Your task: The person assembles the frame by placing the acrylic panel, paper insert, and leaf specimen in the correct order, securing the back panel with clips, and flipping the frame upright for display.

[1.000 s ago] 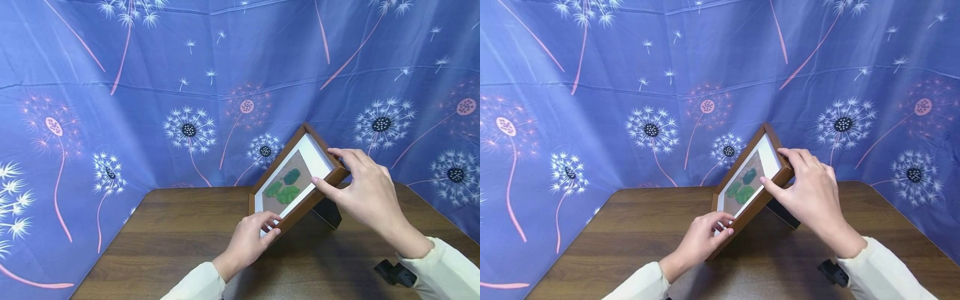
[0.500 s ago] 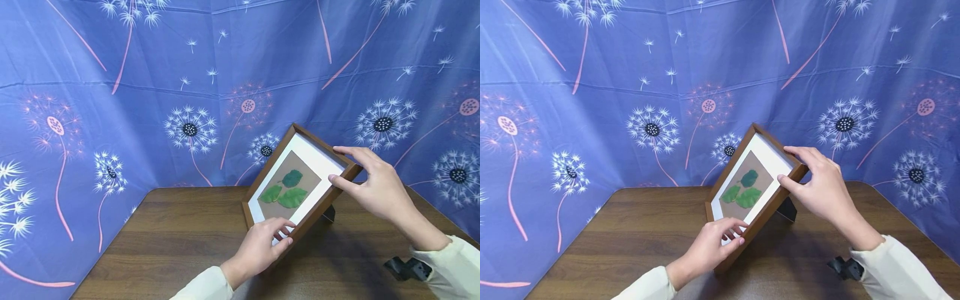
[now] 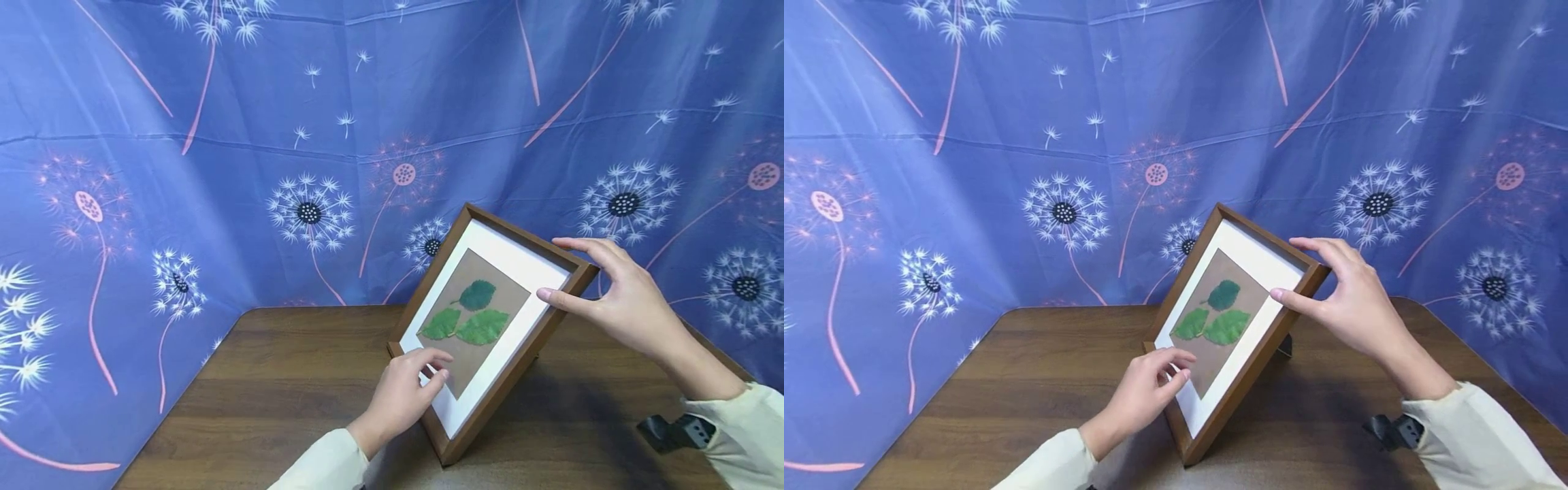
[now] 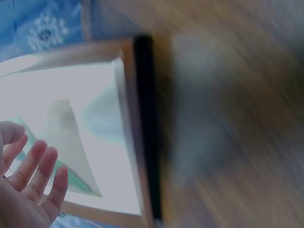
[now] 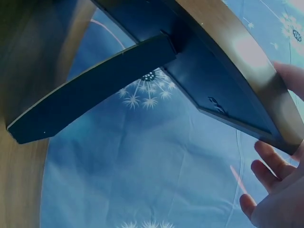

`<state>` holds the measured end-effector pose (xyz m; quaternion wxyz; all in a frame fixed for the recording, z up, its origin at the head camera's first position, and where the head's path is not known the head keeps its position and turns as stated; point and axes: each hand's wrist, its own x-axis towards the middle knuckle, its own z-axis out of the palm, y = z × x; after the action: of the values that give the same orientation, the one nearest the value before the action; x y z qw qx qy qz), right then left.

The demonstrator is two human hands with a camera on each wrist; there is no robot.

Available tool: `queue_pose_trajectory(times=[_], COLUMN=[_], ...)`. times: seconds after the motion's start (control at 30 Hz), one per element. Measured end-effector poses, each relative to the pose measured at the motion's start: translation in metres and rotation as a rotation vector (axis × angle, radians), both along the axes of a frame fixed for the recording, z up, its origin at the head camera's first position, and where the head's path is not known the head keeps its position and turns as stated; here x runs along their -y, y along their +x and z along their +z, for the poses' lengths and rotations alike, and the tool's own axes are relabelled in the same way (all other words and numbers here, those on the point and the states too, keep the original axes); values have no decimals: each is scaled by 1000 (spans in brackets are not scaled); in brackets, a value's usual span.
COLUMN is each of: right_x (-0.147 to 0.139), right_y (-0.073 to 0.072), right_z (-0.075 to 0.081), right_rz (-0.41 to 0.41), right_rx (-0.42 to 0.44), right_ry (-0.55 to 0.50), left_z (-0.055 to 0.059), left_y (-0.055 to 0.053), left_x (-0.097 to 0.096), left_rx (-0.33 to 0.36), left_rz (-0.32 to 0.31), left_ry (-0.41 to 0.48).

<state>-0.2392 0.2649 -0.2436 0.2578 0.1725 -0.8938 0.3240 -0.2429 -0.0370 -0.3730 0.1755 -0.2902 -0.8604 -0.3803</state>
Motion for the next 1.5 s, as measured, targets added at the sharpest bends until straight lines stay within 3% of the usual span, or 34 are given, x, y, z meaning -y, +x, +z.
queue_pose_trajectory(times=[0.23,0.43,0.63,0.83,0.93,1.07,1.27,1.37,1.5], right_x=[-2,-16,-33,-38,-37,-35,-31,-30,-31], right_y=[-3,-6,-14,-18,-15,-8,-2,-2,-4], right_z=[1,4,2,3,5,4,2,2,4], right_rz=[21,76,172,181,138,94,41,16,9], right_rx=[6,98,189,223,181,52,-129,-156,-126], right_ry=[14,-13,-80,-80,-58,11,184,237,249], left_z=[-14,-15,-14,-15,-15,-14,-15,-16,-15], left_y=[-28,-46,-53,-52,-52,-52,-54,-52,-47], left_x=[18,29,37,38,35,33,33,34,36], left_rx=[-13,24,108,201,231,235,263,257,244], left_rz=[260,364,373,283,254,253,256,249,235], left_ry=[61,111,100,93,99,109,105,106,90])
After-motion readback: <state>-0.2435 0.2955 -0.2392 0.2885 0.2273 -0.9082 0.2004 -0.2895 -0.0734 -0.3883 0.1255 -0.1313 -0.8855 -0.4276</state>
